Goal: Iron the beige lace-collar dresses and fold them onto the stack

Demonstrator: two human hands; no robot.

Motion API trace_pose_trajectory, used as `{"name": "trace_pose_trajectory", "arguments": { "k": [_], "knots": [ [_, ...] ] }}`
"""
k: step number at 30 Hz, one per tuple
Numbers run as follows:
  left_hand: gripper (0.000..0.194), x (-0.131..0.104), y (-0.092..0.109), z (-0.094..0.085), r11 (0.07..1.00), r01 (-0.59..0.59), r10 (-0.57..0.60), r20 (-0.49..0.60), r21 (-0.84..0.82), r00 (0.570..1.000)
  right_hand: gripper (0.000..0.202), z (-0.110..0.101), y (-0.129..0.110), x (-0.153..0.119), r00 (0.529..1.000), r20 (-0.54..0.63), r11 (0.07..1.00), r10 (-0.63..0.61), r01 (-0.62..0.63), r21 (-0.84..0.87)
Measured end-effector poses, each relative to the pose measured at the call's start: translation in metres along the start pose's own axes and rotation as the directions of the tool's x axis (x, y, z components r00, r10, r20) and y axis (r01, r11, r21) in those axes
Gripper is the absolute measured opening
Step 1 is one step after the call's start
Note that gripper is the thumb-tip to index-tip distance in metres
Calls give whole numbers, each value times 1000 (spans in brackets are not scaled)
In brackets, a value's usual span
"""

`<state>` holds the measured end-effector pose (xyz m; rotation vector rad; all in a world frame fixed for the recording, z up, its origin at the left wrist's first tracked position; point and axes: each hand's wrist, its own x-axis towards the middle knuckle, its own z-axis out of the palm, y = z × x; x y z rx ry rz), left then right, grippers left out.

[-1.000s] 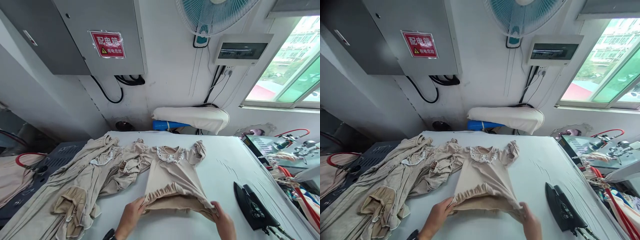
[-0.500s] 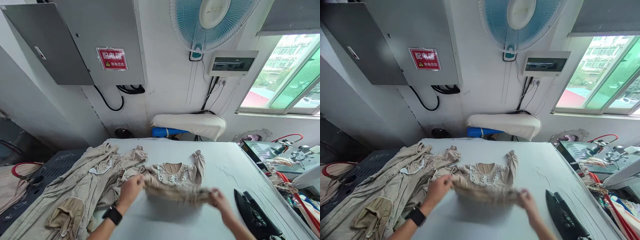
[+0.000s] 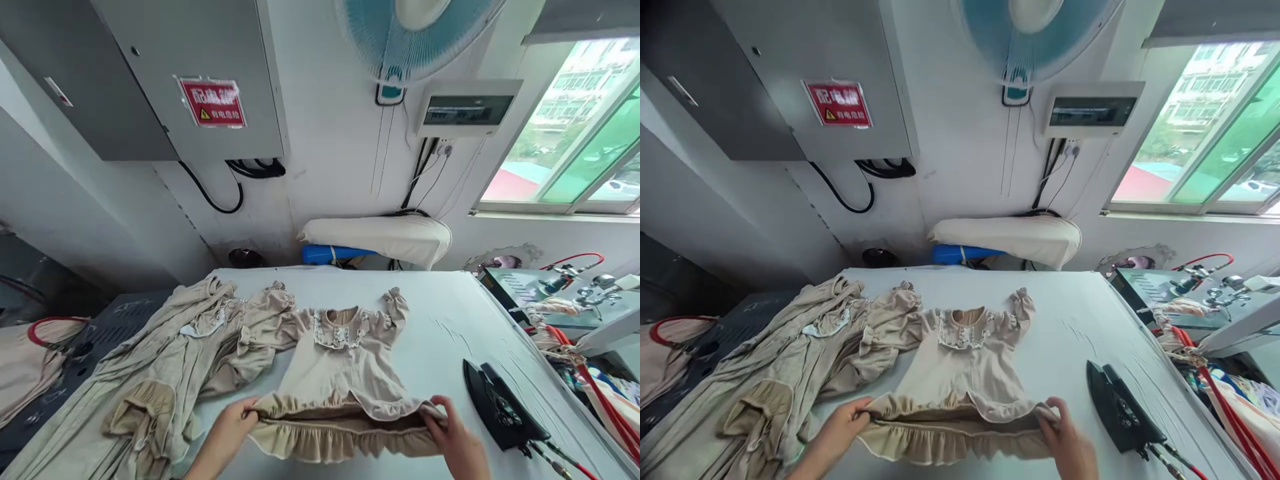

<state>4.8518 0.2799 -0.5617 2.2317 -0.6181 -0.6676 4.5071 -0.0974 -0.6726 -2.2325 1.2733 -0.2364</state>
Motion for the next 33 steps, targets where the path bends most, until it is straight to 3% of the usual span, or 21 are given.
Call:
{"name": "trace_pose_trajectory", "arguments": {
  "k": [3,5,6,8,9,10,12,13,14,15,17,19,21,27,29,31,33],
  "knots": [
    [25,-15,-32,47,969,216,-227,96,119,969,42,37,34,-27,989,150,993,-10,28,-119],
    [26,-26,-44,67,921,309,-319,7,237,948,40,48,50,-40,982,186,988,-15,43,-146],
    [28,-33,-48,74,909,293,-287,-67,295,956,42,49,56,-46,987,155,987,-30,54,-153],
    [31,-52,-57,86,898,110,-58,-134,425,989,43,45,64,-61,989,28,973,-147,149,-178],
    [31,-62,-61,93,873,-47,100,-84,485,991,40,43,64,-70,964,-15,945,-267,259,-198],
    [31,-70,-63,102,821,-227,255,19,524,967,34,43,62,-78,907,-9,886,-421,410,-217],
    [32,-78,-62,129,662,-528,471,253,532,845,30,51,50,-91,711,116,684,-694,701,-203],
    [35,-76,-59,144,586,-610,527,322,534,787,36,58,42,-94,622,179,596,-762,782,-181],
    [38,-70,-54,159,524,-650,560,353,549,750,44,67,33,-95,574,216,548,-790,819,-170],
    [39,-61,-47,172,482,-660,575,360,576,735,49,75,25,-92,568,220,539,-793,823,-178],
    [35,-38,-33,189,443,-642,557,369,626,744,47,88,9,-81,619,171,585,-767,783,-209],
    [31,-17,-21,192,414,-657,522,427,630,738,36,89,-3,-66,641,178,612,-747,767,-193],
    [27,-5,-15,184,389,-708,524,490,589,696,27,77,-12,-52,624,254,611,-739,779,-140],
    [13,-4,-20,154,299,-890,612,647,344,455,26,24,-36,-40,527,485,614,-698,789,27],
    [8,-7,-17,154,308,-887,565,684,343,461,23,19,-44,-46,523,498,612,-692,791,19],
    [10,-10,-9,159,391,-837,514,663,384,544,25,21,-49,-56,516,467,600,-718,799,39],
    [12,-12,0,169,501,-759,485,590,417,645,43,31,-52,-68,467,445,561,-764,821,102]
  ]
}}
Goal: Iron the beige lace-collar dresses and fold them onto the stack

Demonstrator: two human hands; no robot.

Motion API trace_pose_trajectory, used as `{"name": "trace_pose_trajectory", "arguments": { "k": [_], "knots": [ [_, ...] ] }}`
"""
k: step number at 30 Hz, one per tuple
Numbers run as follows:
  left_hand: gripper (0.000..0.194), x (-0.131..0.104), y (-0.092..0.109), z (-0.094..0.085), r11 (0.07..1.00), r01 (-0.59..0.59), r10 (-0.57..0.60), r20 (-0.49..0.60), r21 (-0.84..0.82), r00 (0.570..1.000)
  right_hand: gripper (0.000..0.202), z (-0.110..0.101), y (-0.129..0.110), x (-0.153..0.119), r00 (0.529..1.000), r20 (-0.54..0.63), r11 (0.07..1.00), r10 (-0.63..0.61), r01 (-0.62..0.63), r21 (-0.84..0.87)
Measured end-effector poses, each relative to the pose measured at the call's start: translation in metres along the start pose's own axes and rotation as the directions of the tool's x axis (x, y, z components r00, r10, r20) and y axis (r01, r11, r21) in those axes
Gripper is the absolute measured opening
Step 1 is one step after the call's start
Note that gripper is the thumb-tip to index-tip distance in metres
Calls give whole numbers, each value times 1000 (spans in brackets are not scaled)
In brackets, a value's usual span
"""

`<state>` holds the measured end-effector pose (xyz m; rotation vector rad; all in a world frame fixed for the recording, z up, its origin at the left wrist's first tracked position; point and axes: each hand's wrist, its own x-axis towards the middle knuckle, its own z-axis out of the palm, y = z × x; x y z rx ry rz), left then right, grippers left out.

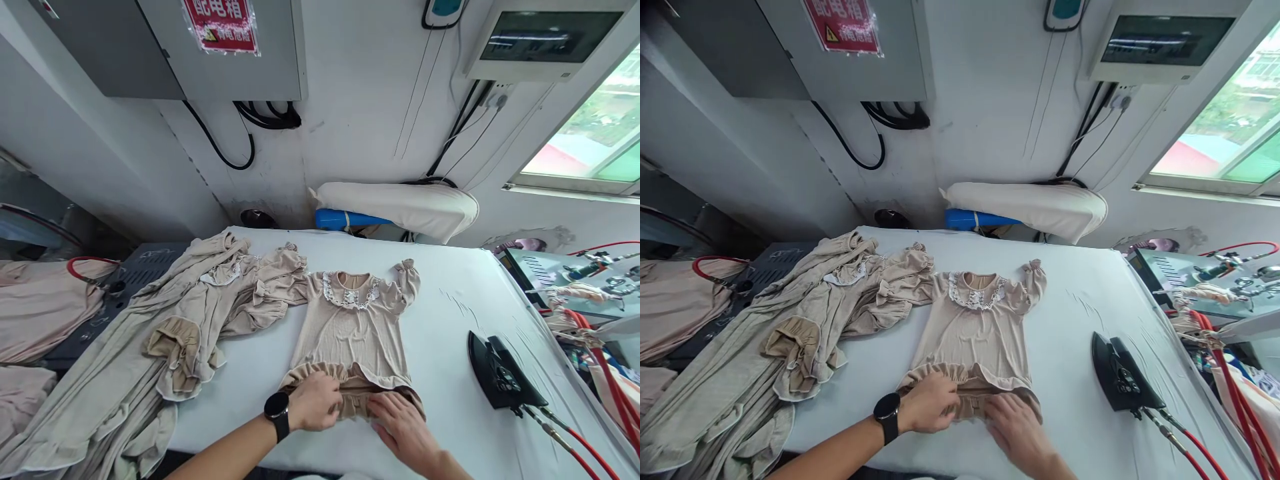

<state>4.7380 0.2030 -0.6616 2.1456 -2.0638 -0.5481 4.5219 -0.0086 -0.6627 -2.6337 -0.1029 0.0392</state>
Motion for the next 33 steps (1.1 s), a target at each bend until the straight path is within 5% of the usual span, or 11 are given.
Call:
{"name": "trace_pose_trajectory", "arguments": {
  "k": [6,9,10,12,14,16,20,27,33],
  "knots": [
    [14,26,23,19,978,203,-204,-33,-47,978,66,53,-6,-9,999,5,997,48,-48,60],
    [13,31,29,17,971,225,-228,-42,-77,973,51,64,6,-37,941,-220,965,256,-237,109],
    [15,34,31,14,973,210,-217,-63,-93,974,48,64,11,-48,859,-335,922,387,-363,137],
    [18,47,36,4,974,182,-202,-156,-134,967,51,62,25,-66,603,-466,750,647,-612,250],
    [28,68,41,-6,966,184,-226,-248,-182,942,59,58,37,-72,432,-407,576,805,-732,364],
    [39,94,44,-11,959,197,-245,-243,-205,939,56,53,46,-67,422,-282,506,861,-762,404],
    [18,125,46,-11,975,135,-161,-143,-175,977,44,43,48,-48,425,-140,448,894,-838,311],
    [24,106,54,5,990,-92,84,-71,-107,994,39,33,36,-49,392,-142,416,909,-827,378],
    [9,116,60,19,975,156,-169,-66,-161,983,47,36,47,-55,340,-65,328,938,-811,485]
  ]
}}
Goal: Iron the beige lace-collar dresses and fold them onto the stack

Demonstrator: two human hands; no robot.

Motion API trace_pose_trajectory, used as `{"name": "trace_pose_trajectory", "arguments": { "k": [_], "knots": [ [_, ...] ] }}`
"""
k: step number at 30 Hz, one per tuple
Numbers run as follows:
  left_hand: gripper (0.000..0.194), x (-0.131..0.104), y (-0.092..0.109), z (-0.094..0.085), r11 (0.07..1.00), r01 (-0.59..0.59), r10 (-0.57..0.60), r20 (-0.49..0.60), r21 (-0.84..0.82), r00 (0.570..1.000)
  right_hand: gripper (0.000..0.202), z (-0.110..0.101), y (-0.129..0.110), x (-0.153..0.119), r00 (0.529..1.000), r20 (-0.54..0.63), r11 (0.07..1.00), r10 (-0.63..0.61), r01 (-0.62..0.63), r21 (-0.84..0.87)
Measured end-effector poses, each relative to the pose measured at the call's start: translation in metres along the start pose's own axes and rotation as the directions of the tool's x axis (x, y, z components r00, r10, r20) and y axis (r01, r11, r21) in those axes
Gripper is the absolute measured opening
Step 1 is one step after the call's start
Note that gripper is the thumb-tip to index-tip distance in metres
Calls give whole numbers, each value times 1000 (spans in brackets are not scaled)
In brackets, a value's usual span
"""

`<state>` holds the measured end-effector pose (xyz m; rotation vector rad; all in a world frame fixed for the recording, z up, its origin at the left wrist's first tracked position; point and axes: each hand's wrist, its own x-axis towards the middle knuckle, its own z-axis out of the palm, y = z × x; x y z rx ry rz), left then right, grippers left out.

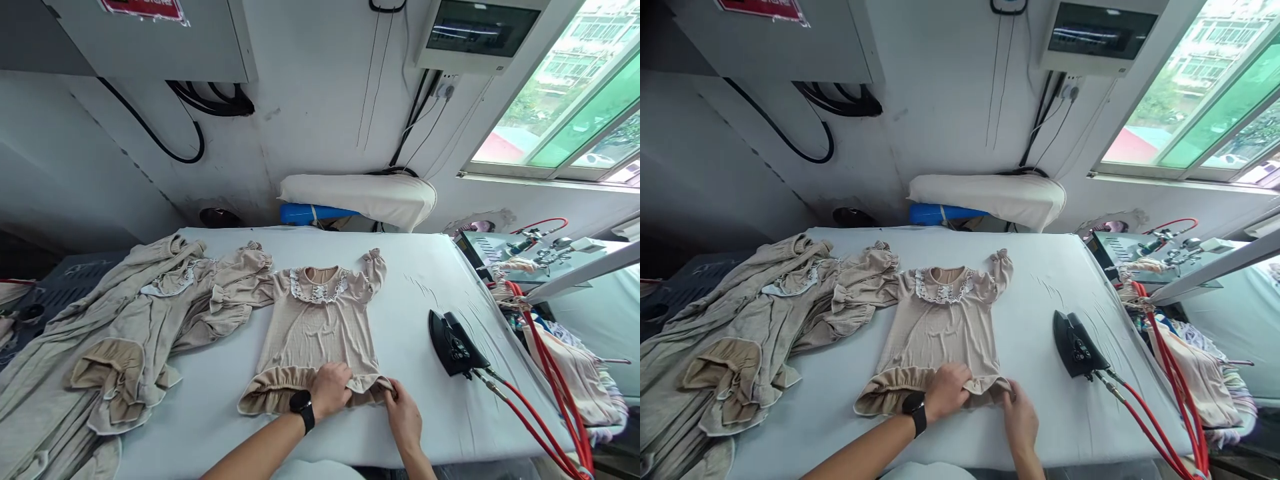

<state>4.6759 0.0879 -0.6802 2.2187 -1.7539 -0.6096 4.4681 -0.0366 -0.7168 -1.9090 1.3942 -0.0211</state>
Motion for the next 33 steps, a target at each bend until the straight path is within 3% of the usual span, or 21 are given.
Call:
{"name": "trace_pose_trajectory", "arguments": {
  "k": [3,5,9,11,14,16,20,22,25,28,31,33],
  "knots": [
    [12,3,3,-3,962,263,-264,-14,-74,964,49,-2,3,4,999,50,988,5,-13,152],
    [18,3,7,-7,936,334,-338,-14,-114,941,52,-4,3,5,998,69,966,2,-19,257],
    [32,15,27,-5,968,145,-170,-109,-202,979,57,-4,1,5,998,59,930,-27,3,367],
    [29,28,40,2,971,86,-110,-97,-222,989,54,-2,-1,5,998,20,929,-64,52,366],
    [12,50,53,13,969,150,-155,-13,-198,988,44,3,-2,5,997,-31,960,-68,74,272],
    [15,57,56,18,976,135,-136,3,-172,991,34,8,-3,6,998,-63,980,-26,38,195],
    [18,50,59,24,988,-100,106,46,-114,993,17,21,-6,10,985,-164,998,60,-54,37],
    [22,43,61,28,983,-160,167,69,-87,984,14,23,-6,10,982,-184,998,49,-55,-28],
    [27,37,60,33,995,-91,94,54,-40,994,11,18,-2,6,984,-174,995,-39,23,-95],
    [29,39,56,37,1000,-26,26,30,-4,999,16,9,5,2,928,-219,946,-301,262,-191],
    [26,45,55,43,998,-64,64,29,13,998,11,8,12,5,845,-209,855,-492,424,-300],
    [26,46,57,48,992,-128,127,37,20,991,6,14,16,10,856,-188,853,-482,410,-322]
  ]
}}
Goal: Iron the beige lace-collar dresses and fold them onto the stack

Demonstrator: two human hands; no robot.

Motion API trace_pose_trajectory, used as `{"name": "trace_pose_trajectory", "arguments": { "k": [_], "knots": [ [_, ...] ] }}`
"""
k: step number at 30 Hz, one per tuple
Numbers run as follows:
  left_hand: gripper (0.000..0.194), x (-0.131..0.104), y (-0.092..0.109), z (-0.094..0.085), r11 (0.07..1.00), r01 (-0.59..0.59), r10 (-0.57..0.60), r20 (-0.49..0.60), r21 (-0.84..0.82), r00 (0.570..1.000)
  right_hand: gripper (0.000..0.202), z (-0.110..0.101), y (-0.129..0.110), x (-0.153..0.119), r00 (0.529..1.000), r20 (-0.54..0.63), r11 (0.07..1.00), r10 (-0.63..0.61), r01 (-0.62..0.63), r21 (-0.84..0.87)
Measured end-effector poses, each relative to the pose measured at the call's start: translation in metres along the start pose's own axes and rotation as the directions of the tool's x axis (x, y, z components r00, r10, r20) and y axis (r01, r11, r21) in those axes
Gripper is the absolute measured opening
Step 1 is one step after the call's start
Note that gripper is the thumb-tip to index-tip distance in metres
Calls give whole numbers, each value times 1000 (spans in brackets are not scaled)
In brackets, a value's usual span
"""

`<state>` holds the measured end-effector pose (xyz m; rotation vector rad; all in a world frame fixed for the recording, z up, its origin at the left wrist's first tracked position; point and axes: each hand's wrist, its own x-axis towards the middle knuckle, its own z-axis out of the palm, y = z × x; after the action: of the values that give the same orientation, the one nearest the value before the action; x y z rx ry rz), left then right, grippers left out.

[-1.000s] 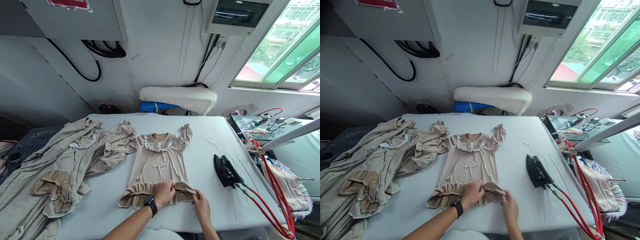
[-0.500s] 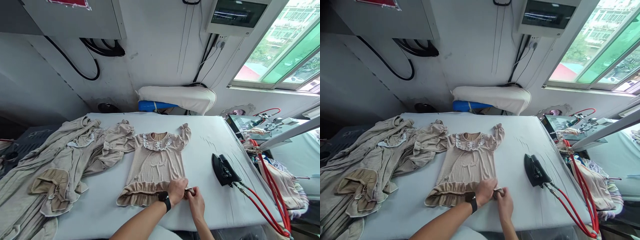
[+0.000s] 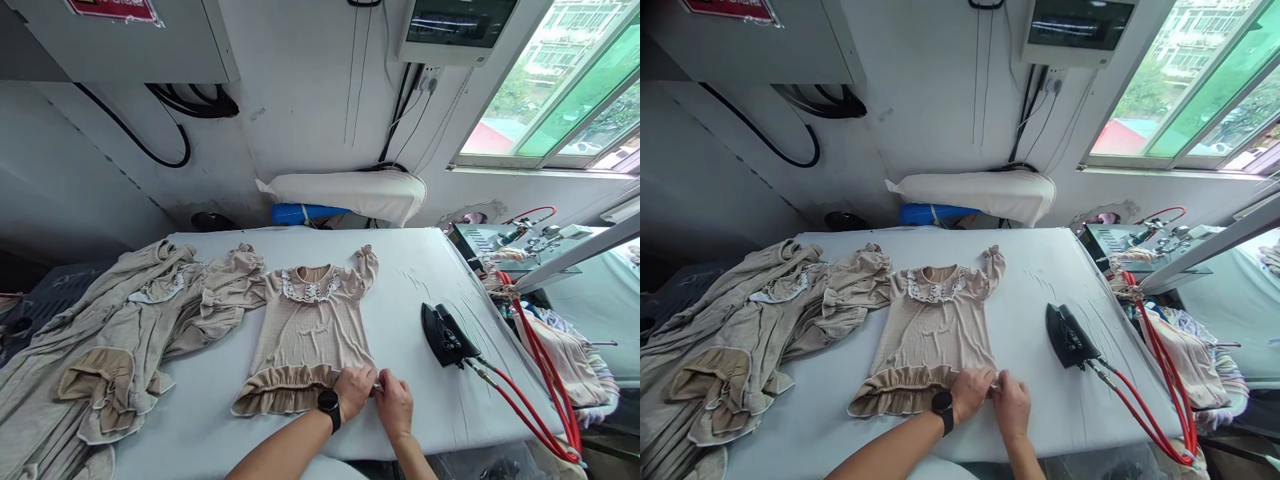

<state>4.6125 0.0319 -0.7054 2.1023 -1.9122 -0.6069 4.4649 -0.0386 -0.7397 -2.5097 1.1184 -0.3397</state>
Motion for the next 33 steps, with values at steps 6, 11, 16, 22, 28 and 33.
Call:
{"name": "trace_pose_trajectory", "arguments": {
  "k": [6,11,16,22,28,33],
  "knots": [
    [34,-7,3,11,990,-136,136,2,24,991,12,22,-1,-4,984,-55,985,167,-169,-36],
    [30,-12,1,13,993,-108,110,-28,46,994,27,20,0,0,980,-24,980,197,-196,29],
    [28,-10,7,16,971,-230,231,-1,64,973,15,24,-5,7,943,-11,942,332,-332,-58],
    [22,-37,-7,-27,954,-300,300,-22,23,954,14,11,2,-2,962,-9,960,272,-272,-66],
    [51,-102,-84,-92,982,106,-124,-112,-156,986,45,-23,8,-25,964,-78,965,-254,258,40],
    [18,-113,-117,-95,924,301,-277,128,-237,952,24,-22,-50,5,878,261,912,-402,357,204]
  ]
}}
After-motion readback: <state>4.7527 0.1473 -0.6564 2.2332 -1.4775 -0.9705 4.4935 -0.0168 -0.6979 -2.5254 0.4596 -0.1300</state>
